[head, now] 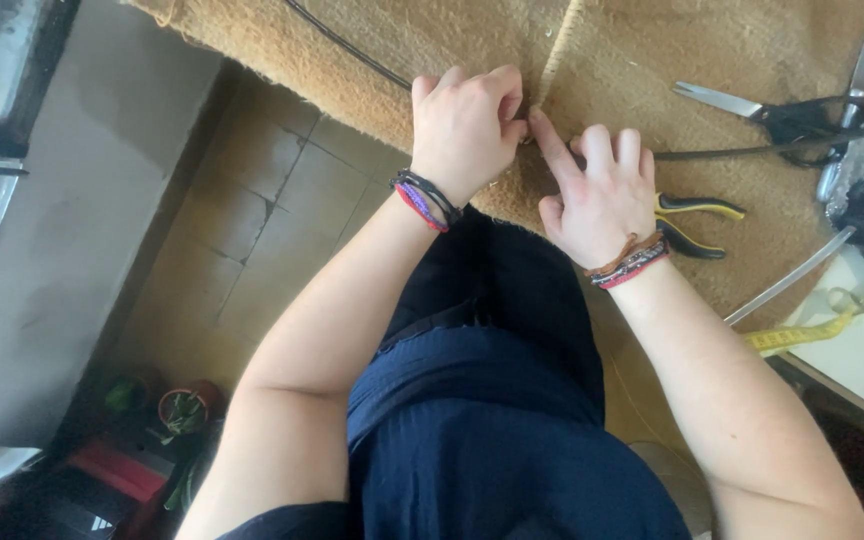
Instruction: Weaving and securing rope onto a metal furniture frame using hot glue and hand tools.
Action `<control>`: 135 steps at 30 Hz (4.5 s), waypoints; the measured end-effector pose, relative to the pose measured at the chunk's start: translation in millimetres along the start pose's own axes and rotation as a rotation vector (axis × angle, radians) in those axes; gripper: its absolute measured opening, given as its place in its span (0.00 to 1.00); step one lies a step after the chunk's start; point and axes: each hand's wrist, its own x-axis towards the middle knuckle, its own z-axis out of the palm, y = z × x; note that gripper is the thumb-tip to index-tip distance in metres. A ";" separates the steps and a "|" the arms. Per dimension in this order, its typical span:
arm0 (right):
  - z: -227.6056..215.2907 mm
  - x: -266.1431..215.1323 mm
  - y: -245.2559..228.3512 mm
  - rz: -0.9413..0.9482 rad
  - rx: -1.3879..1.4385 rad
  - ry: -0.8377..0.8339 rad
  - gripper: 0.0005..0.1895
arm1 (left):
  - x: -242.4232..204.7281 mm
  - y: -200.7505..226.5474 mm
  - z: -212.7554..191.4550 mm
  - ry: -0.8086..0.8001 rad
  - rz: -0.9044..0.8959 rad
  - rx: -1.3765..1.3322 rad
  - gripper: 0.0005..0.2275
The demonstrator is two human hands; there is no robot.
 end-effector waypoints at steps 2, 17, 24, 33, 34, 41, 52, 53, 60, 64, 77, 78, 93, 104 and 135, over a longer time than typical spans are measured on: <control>0.6 -0.4 0.0 0.004 0.004 0.000 0.47 | -0.8 0.1 -0.4 0.018 0.011 0.000 0.12; -3.0 1.4 -4.3 0.077 -0.017 -0.108 0.51 | -1.7 0.5 -8.9 -0.024 0.031 -0.005 0.14; 4.1 2.6 -17.8 0.180 0.039 -0.169 0.59 | -1.9 -7.3 -13.0 -0.111 0.044 0.052 0.17; -8.0 -80.3 22.6 0.592 0.548 0.391 0.08 | -3.6 -7.0 -7.1 -0.069 -0.009 0.056 0.18; -13.5 -92.4 27.5 0.588 0.555 0.396 0.08 | -3.7 -8.9 -10.1 -0.065 -0.010 0.064 0.18; -35.4 -188.3 64.8 0.848 0.568 0.537 0.14 | -7.7 -13.5 -9.8 -0.080 0.078 0.117 0.17; -15.2 -339.4 167.7 1.159 0.022 0.481 0.14 | -13.7 -46.1 -3.1 -0.216 0.041 0.212 0.17; -7.0 -354.5 180.8 1.282 -0.034 0.526 0.10 | -13.8 -45.9 -2.8 -0.212 0.036 0.184 0.18; 11.8 -368.1 237.3 1.961 0.319 0.653 0.14 | -12.9 -42.0 -6.2 -0.213 0.001 0.137 0.17; 13.9 -387.6 230.5 1.815 0.461 0.671 0.14 | -10.8 -46.7 -2.3 -0.189 0.024 0.235 0.16; -38.7 -328.6 209.1 2.088 0.671 0.681 0.04 | -12.5 -31.8 -2.3 -0.140 0.045 0.123 0.19; -40.4 -329.0 204.2 2.074 0.667 0.673 0.06 | -13.6 -32.8 -2.6 -0.121 0.052 0.129 0.20; -40.4 -61.6 70.0 0.669 1.407 0.021 0.09 | -6.8 0.2 -16.4 0.025 0.063 0.009 0.16; 42.6 24.8 76.6 0.640 1.679 -0.339 0.23 | -9.7 -2.2 -17.0 0.040 0.069 -0.121 0.19; 44.5 97.8 89.1 0.571 1.299 -0.913 0.20 | -16.6 -14.5 -13.7 0.163 0.209 -0.195 0.14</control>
